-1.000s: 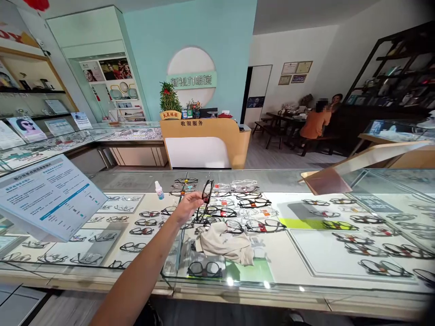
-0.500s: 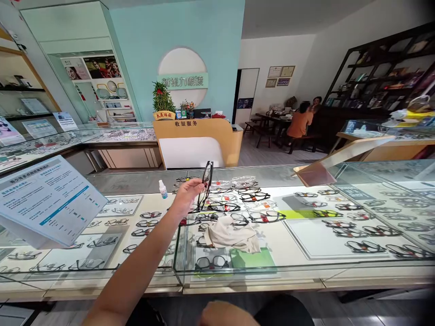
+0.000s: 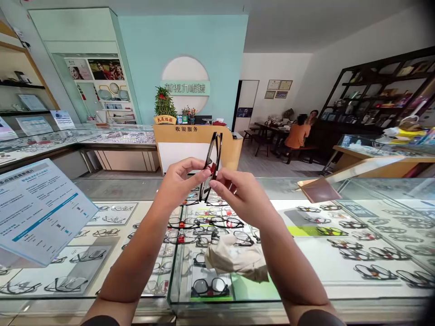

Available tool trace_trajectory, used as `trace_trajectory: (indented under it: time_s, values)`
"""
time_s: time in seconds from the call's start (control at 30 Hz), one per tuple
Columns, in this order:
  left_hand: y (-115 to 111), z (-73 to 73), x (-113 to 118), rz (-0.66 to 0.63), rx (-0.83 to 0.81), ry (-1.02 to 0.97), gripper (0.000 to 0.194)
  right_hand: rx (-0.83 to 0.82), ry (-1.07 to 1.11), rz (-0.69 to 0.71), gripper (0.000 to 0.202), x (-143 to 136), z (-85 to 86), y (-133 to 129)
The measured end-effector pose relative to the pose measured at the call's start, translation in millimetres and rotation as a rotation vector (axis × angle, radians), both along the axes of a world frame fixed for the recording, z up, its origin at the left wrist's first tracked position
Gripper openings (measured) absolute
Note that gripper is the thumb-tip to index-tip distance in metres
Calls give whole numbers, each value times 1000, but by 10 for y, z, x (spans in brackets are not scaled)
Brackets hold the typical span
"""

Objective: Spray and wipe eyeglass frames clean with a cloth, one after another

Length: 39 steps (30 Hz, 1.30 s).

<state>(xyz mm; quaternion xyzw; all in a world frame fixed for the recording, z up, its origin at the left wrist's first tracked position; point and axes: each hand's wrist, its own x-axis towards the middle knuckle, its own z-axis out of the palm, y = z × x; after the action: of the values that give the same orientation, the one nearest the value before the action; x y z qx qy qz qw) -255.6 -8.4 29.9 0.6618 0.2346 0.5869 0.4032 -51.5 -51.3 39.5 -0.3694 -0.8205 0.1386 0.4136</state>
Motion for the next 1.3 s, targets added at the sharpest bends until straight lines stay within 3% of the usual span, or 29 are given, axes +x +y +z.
trace_trajectory:
  time_s: [0.23,0.43,0.6,0.7,0.83,0.93,1.07,1.3]
  values:
    - [-55,-161,48,-4,-85,49,36,-91,-123,98,43,206,-70,115]
    - [-211,-169,144,0,-95,44,37,-83,-242,35,40,323,46,-87]
    - [-307,-103,75,86,-90,95,34,47,-254,-157,37,375,69,-263]
    - [-290,-95,-5,158,-66,114,33,204,-161,-359,26,433,31,-277]
    - [-261,-108,-76,137,-76,130,35,427,14,-628,23,441,-8,-230]
    - [-271,-108,-93,139,-72,162,35,472,116,-701,22,388,-5,-198]
    - [-310,-95,-71,160,-62,176,33,495,221,-636,39,308,-25,-150]
    - [-341,-111,22,171,-40,177,32,574,81,-543,80,143,-141,-39]
